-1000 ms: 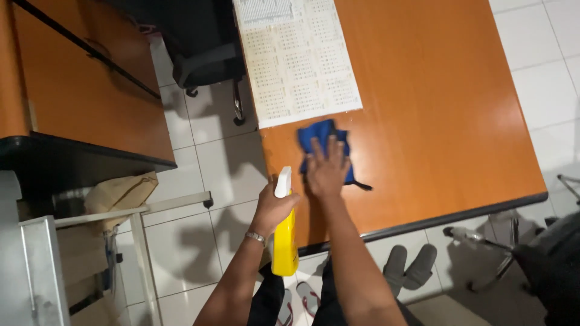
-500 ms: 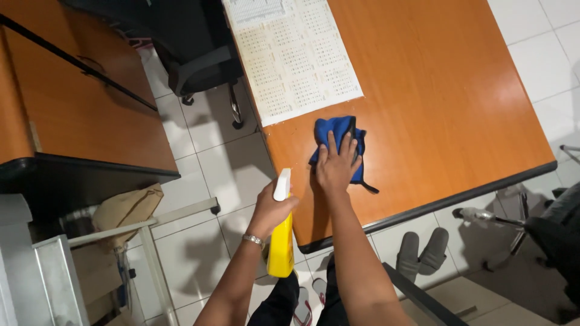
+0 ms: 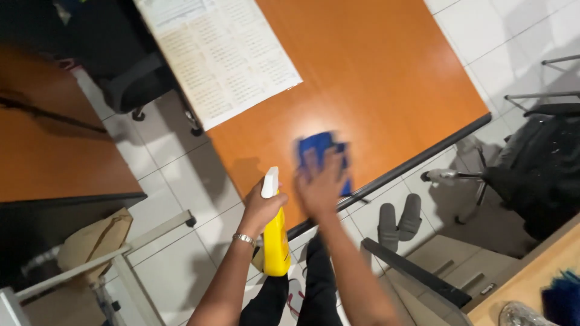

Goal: Spraying cleaning solution and wiping down multiple desk surfaces in an office setting.

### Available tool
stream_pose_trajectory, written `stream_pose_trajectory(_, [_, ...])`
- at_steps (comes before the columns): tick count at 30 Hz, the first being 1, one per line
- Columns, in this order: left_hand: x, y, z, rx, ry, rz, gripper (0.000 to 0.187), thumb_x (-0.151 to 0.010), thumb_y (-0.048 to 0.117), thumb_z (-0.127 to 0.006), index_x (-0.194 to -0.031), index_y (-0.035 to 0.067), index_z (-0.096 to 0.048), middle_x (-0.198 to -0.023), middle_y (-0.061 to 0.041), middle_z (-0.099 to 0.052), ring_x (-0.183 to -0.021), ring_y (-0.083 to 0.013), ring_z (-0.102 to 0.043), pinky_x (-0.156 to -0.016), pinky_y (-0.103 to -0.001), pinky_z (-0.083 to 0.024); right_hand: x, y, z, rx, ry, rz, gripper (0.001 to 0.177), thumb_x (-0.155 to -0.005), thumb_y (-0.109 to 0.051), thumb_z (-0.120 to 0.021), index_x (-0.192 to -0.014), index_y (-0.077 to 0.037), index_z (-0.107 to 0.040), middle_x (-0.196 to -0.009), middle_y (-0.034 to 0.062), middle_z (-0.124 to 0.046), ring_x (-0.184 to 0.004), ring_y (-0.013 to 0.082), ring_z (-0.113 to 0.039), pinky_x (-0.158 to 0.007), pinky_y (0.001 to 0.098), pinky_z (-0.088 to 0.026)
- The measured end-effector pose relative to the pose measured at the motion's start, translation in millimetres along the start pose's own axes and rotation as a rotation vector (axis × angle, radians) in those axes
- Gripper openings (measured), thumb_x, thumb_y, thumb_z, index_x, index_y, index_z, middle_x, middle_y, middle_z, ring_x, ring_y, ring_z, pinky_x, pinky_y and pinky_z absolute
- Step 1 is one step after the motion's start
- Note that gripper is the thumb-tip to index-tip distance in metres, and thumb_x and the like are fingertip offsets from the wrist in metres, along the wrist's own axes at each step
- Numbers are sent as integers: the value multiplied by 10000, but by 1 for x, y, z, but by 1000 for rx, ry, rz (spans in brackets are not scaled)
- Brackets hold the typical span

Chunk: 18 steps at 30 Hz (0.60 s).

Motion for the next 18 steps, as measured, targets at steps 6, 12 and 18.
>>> stream_pose_trajectory(6, [-32,-31,-22,8,20,-3,481,-632,147,-706,-1105,65,-733,-985,-169,-697,-991,-320,-681,-847,-420,-505,2,17,3,68,-74,185,559,-999,-539,-406,-1552,-461,-376,-1654,100,-312,-1550,330,-230,-1139,643,-263])
stream_pose_trajectory(12, [-13,-31,-4,93,58,8,501,-614,122,-699,-1113,79,-715,-902,-129,-647,-902,-268,-660,-810,-392,-510,-22,-39,-3,3,-277,108,594,-1020,-567,-366,-1595,-442,-287,-1705,170,-157,-1580,394,-86,-1177,700,-130])
stream_pose_trajectory(18, [-6,-49,19,106,93,-7,506,-649,107,-663,-1147,26,-704,-1011,-186,-660,-1027,-312,-651,-867,-413,-491,31,-108,6,-10,-423,432,595,-1020,-518,-333,-1602,-439,-236,-1727,132,-98,-1590,373,-65,-1199,693,-88])
Point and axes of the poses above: each hand's wrist, its own x-axis away from the middle knuckle, its own z-axis out of the back of the hand, y = z × x, the point moved 5 cm from there along -x, towards the middle knuckle
